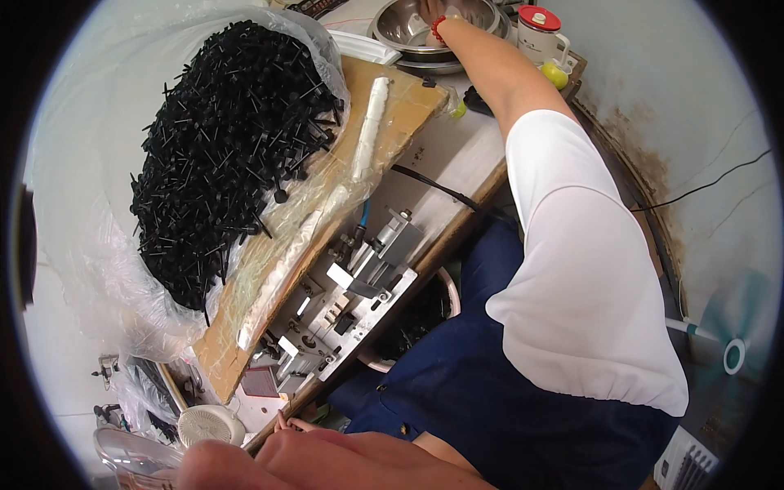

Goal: The person repeatedly picks up small black plastic components from a pile on the table and inserts them into a metal jig. They manipulate the parts with both hands to fit them into the fixture, then remove them and return them to the pile, repeating this cycle continuously.

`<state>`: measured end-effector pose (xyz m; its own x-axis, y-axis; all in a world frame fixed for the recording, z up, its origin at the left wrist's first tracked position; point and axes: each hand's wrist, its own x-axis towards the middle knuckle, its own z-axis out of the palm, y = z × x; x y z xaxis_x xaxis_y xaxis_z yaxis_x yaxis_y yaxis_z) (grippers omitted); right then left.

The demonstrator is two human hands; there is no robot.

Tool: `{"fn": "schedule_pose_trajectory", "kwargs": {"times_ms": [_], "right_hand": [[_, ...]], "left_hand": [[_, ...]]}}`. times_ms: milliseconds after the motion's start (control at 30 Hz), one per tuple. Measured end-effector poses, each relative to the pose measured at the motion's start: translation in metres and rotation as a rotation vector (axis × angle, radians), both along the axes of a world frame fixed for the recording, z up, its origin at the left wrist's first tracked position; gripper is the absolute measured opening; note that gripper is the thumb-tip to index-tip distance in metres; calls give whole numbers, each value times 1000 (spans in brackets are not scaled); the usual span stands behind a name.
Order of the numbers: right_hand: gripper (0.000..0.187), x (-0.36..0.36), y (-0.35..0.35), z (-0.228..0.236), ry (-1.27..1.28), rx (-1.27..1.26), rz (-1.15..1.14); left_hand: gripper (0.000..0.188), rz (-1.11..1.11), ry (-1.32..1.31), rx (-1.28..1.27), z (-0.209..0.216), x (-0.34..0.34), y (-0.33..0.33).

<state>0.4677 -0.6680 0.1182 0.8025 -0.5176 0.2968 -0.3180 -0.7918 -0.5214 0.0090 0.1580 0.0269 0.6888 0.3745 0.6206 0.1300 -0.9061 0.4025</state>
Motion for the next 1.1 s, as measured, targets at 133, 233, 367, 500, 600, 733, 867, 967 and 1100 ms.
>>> {"fn": "schedule_pose_trajectory", "kwargs": {"times_ms": [133,233,367,500,600,733,867,967,1100], "right_hand": [[8,10,8,1,36,0,54],[9,18,14,-2,64,0,82],[11,27,24,-6,90,-1,107],[14,33,25,-7,98,12,130],[16,32,23,-8,103,30,156],[19,30,19,-2,77,122,231],[22,9,12,27,-55,351,366],[19,-43,47,74,-270,504,435],[19,-163,155,120,-513,913,670]], "left_hand": [[38,-56,7,39,-15,3,-6],[39,-75,-1,-16,-13,9,-19],[40,-44,-10,5,-11,2,-14],[39,70,26,-32,-13,-12,0],[40,90,56,-45,-12,-18,1],[37,85,27,-17,-11,-15,-1],[32,64,-52,56,9,-2,-7],[27,-23,-202,57,52,6,-30],[23,-155,-379,112,102,27,-83]]}}
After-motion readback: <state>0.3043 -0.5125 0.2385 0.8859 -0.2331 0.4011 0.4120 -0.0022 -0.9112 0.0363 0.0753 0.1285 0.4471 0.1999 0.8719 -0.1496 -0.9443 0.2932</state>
